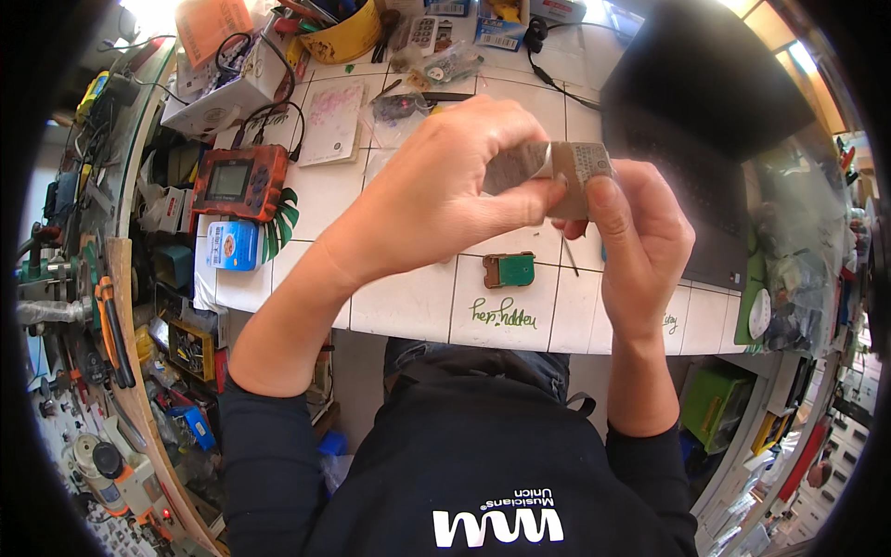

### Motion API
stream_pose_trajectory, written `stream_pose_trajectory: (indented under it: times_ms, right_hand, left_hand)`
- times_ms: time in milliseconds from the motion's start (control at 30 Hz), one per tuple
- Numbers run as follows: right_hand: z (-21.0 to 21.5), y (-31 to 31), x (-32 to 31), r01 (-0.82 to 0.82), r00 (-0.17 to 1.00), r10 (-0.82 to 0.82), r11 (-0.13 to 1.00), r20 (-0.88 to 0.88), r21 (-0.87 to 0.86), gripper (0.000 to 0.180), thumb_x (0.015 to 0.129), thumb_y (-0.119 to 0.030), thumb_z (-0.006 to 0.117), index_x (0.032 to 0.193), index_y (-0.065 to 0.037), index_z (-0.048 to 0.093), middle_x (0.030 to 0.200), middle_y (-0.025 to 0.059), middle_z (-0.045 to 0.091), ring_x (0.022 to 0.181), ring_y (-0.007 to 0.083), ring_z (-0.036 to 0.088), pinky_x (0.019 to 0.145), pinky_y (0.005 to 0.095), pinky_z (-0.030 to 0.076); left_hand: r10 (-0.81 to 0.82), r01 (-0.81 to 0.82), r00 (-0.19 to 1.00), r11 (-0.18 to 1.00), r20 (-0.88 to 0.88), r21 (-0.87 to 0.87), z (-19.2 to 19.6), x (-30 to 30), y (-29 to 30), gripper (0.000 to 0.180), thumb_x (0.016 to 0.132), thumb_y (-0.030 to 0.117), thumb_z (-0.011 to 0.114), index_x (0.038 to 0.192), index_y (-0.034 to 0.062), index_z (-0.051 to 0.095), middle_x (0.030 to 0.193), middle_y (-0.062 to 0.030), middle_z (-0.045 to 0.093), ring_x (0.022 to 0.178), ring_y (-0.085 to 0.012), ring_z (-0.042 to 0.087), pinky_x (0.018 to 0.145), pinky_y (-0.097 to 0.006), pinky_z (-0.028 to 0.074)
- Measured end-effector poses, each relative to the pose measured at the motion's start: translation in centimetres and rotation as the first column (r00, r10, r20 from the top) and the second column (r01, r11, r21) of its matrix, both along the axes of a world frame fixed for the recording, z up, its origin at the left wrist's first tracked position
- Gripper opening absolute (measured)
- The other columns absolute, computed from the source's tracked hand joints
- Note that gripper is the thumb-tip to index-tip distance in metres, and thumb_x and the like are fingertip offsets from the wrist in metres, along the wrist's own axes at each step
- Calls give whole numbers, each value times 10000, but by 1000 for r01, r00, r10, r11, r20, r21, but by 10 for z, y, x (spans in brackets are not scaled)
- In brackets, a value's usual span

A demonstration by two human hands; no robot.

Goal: The person assembles a small electronic device by inserting a battery into a circuit board, placing it into a translucent green case, and securing the case with a screwdriver. They also retrieve a battery from a shelf and handle a small plastic bag during the process.

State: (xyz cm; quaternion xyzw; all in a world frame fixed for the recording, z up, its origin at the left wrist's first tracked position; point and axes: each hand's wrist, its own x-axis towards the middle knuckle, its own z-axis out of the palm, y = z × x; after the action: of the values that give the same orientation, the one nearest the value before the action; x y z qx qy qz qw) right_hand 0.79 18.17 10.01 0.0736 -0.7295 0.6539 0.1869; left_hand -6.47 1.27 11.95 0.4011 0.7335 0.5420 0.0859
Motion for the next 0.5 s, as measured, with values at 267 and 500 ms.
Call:
stream_pose_trajectory:
  times_ms: [267,500]
  right_hand:
    - [24,7,-3,-98,991,100,995,85,-20,120,897,-95,587,932,20,600,710,22,599,600,47,534,530,171,430]
    - [33,10,-3,-237,959,247,967,137,-90,181,896,-149,600,899,31,606,690,35,603,558,60,544,503,184,442]
  left_hand:
    - [-139,69,952,966,274,249,-6,8,-2,127,846,87,634,879,-34,612,808,-71,568,725,-129,569,664,-259,449]
    - [-81,113,975,983,-209,143,-2,1,-2,127,738,39,690,847,2,636,779,-90,595,684,-203,570,587,-280,441]
